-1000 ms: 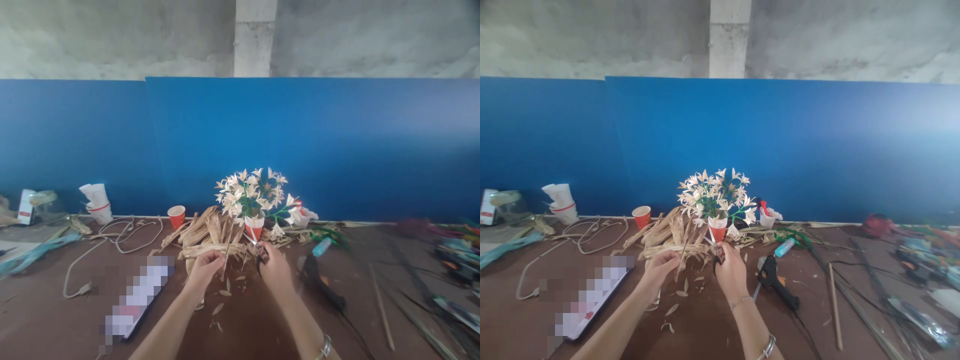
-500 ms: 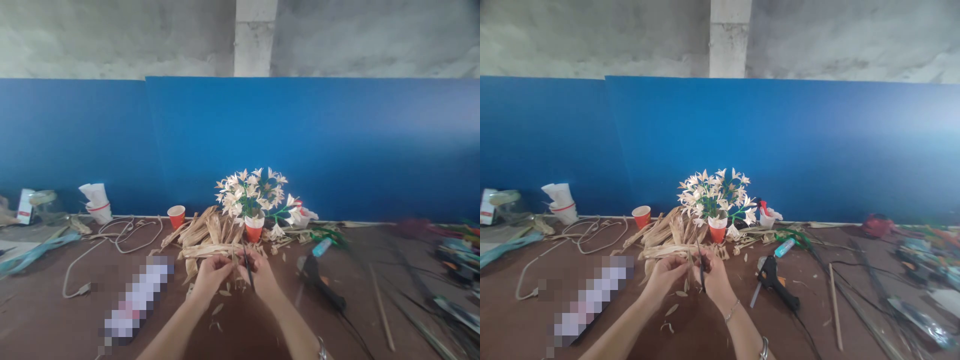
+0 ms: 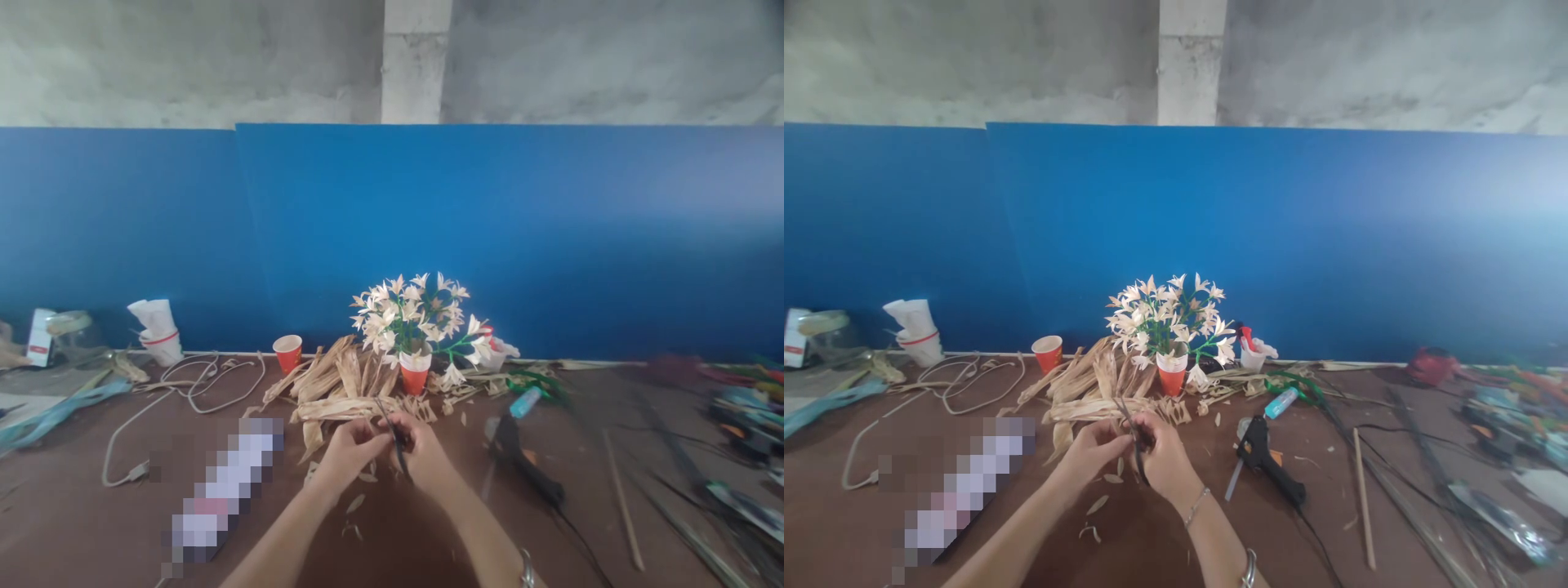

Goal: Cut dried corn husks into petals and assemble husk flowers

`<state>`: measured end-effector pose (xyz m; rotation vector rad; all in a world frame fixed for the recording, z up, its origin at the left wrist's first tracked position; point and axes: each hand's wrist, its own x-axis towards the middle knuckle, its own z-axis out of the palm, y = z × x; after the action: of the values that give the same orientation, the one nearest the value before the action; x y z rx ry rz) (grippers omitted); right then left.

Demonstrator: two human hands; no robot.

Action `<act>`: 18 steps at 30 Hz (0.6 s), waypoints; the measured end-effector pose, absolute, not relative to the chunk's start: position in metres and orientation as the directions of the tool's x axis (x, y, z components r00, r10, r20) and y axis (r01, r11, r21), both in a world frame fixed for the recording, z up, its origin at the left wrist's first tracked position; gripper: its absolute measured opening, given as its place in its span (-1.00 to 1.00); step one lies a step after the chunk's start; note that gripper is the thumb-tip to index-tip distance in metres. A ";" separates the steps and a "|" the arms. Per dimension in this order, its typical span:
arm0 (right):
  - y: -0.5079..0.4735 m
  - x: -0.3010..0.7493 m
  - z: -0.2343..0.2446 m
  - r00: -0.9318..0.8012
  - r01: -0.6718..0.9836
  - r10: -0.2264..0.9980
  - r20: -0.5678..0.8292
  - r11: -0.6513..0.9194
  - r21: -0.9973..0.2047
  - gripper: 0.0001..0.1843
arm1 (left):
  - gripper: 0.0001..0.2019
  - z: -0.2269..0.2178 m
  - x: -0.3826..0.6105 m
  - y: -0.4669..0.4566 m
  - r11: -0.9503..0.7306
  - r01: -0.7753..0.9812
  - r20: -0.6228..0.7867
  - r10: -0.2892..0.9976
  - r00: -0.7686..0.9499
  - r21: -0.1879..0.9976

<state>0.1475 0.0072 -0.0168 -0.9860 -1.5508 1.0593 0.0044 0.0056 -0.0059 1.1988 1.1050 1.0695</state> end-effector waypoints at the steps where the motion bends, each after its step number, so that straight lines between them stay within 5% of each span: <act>1: 0.007 0.147 -0.017 -0.191 0.103 0.942 0.275 0.297 -0.949 -0.73 | -0.67 -0.005 0.003 0.006 0.067 -0.004 -0.066 0.989 0.132 0.998; 9: 0.011 0.150 -0.008 -0.073 0.011 0.986 0.152 0.153 -0.988 -0.69 | -0.72 0.000 -0.004 0.006 0.199 -0.113 -0.169 0.959 0.229 0.974; 13: 0.011 0.153 -0.005 0.008 0.024 0.983 0.185 0.185 -0.982 -0.65 | -0.73 0.000 -0.009 0.010 0.095 -0.318 -0.132 0.986 -0.100 0.943; 18: 0.004 0.148 -0.008 -0.202 0.167 0.977 0.073 0.108 -0.980 -0.67 | -0.83 0.008 -0.016 0.015 -0.049 -0.623 -0.219 0.913 -0.345 0.780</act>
<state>0.1483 0.0041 -0.0079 -1.1705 -1.5290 1.1920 -0.0156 0.0149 0.0081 0.4070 0.9993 1.6679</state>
